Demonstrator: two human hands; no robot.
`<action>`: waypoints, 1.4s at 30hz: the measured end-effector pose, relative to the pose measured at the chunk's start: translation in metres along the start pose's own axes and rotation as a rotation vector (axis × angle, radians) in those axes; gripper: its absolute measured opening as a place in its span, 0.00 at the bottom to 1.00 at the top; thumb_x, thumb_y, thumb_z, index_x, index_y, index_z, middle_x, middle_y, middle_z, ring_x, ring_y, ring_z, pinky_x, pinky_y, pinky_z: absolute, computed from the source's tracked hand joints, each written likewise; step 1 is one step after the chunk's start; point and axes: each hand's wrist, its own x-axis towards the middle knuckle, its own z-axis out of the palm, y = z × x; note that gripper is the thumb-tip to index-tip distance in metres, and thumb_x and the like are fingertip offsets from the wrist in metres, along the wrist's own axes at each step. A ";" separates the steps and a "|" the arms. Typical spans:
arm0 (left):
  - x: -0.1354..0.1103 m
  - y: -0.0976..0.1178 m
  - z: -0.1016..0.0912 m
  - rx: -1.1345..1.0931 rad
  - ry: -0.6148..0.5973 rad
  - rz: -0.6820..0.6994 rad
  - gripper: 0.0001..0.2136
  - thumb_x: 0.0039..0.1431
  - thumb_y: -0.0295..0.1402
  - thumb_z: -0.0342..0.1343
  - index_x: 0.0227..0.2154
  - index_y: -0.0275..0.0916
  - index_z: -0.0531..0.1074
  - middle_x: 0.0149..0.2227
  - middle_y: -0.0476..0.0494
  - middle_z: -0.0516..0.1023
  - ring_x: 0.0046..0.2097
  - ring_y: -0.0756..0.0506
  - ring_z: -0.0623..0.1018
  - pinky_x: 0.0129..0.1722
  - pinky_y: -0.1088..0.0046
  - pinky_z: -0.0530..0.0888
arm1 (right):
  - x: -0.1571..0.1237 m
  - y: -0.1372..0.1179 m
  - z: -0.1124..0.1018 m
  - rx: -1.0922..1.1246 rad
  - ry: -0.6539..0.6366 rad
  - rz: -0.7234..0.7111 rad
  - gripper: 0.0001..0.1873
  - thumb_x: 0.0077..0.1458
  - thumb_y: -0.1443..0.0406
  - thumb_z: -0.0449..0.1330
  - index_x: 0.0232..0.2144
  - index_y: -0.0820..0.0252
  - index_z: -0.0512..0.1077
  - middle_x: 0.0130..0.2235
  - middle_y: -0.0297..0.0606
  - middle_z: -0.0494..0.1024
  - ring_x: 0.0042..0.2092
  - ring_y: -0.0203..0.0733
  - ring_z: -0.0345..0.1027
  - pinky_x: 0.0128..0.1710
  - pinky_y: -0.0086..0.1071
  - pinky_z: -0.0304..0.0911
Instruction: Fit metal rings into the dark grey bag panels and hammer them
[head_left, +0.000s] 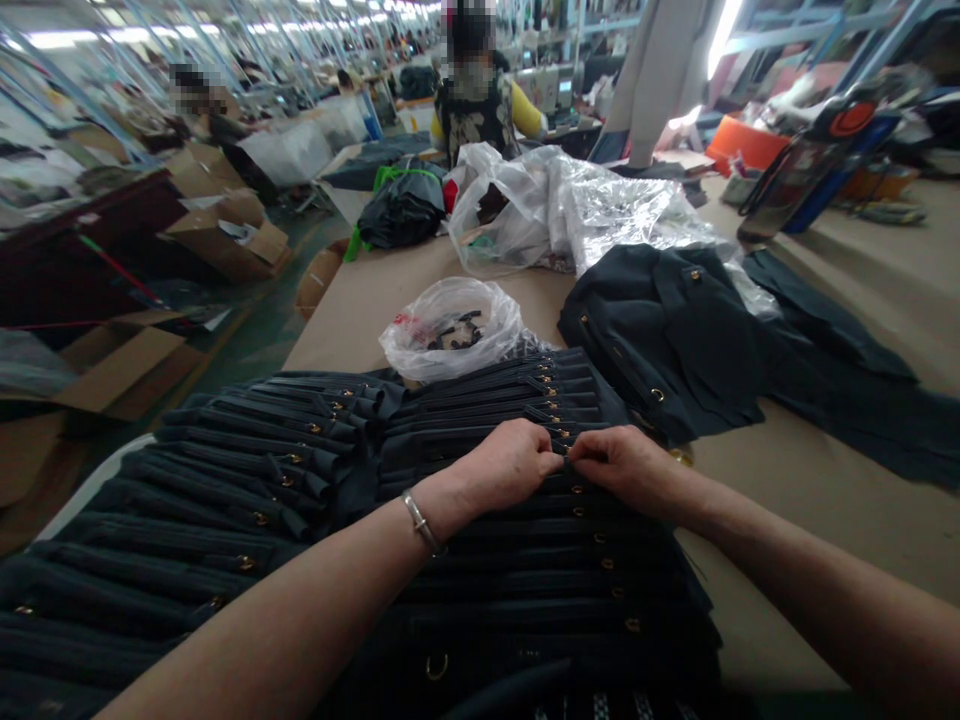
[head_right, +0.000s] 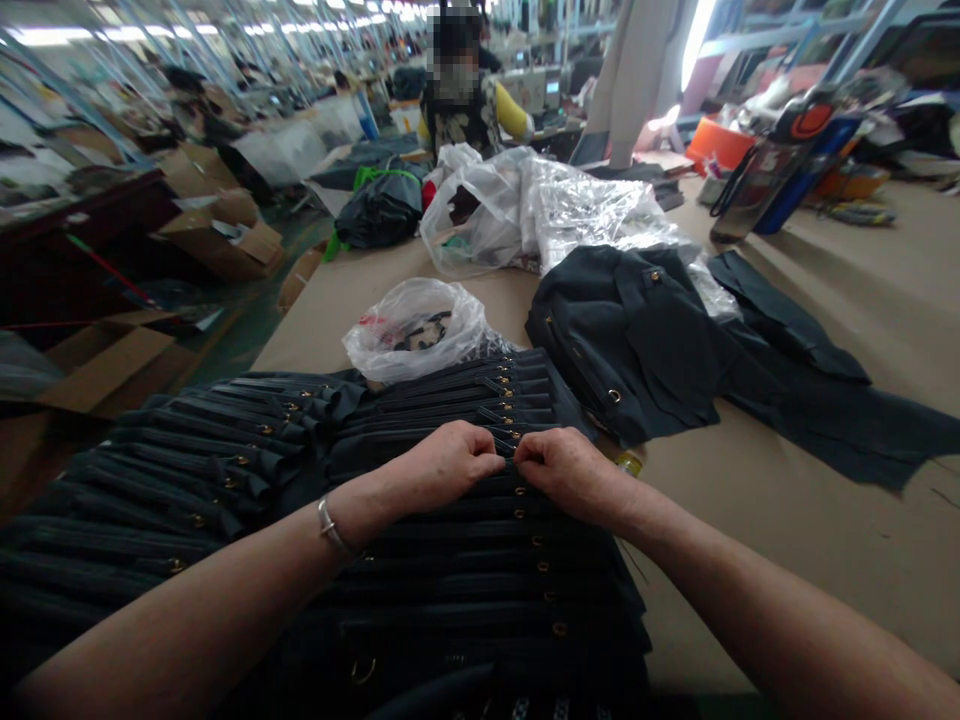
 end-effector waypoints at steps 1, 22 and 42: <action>0.000 0.001 0.000 0.009 -0.005 0.001 0.10 0.51 0.35 0.50 0.19 0.36 0.68 0.18 0.52 0.66 0.24 0.52 0.65 0.24 0.75 0.58 | 0.001 0.000 -0.001 -0.001 -0.013 0.003 0.09 0.49 0.68 0.53 0.26 0.60 0.74 0.25 0.30 0.74 0.28 0.33 0.65 0.30 0.25 0.58; -0.003 -0.011 0.003 0.182 0.093 0.010 0.12 0.53 0.37 0.50 0.19 0.38 0.67 0.23 0.45 0.72 0.28 0.48 0.70 0.31 0.71 0.65 | 0.008 0.000 0.001 -0.346 -0.056 -0.071 0.05 0.49 0.70 0.53 0.24 0.58 0.67 0.25 0.32 0.71 0.27 0.34 0.61 0.28 0.28 0.51; -0.013 0.006 -0.003 -0.972 0.044 -0.300 0.33 0.49 0.64 0.40 0.46 0.42 0.65 0.23 0.53 0.64 0.17 0.55 0.62 0.12 0.82 0.55 | 0.017 -0.050 0.025 0.166 0.228 -0.186 0.03 0.52 0.65 0.57 0.30 0.59 0.70 0.29 0.33 0.73 0.31 0.35 0.66 0.31 0.29 0.60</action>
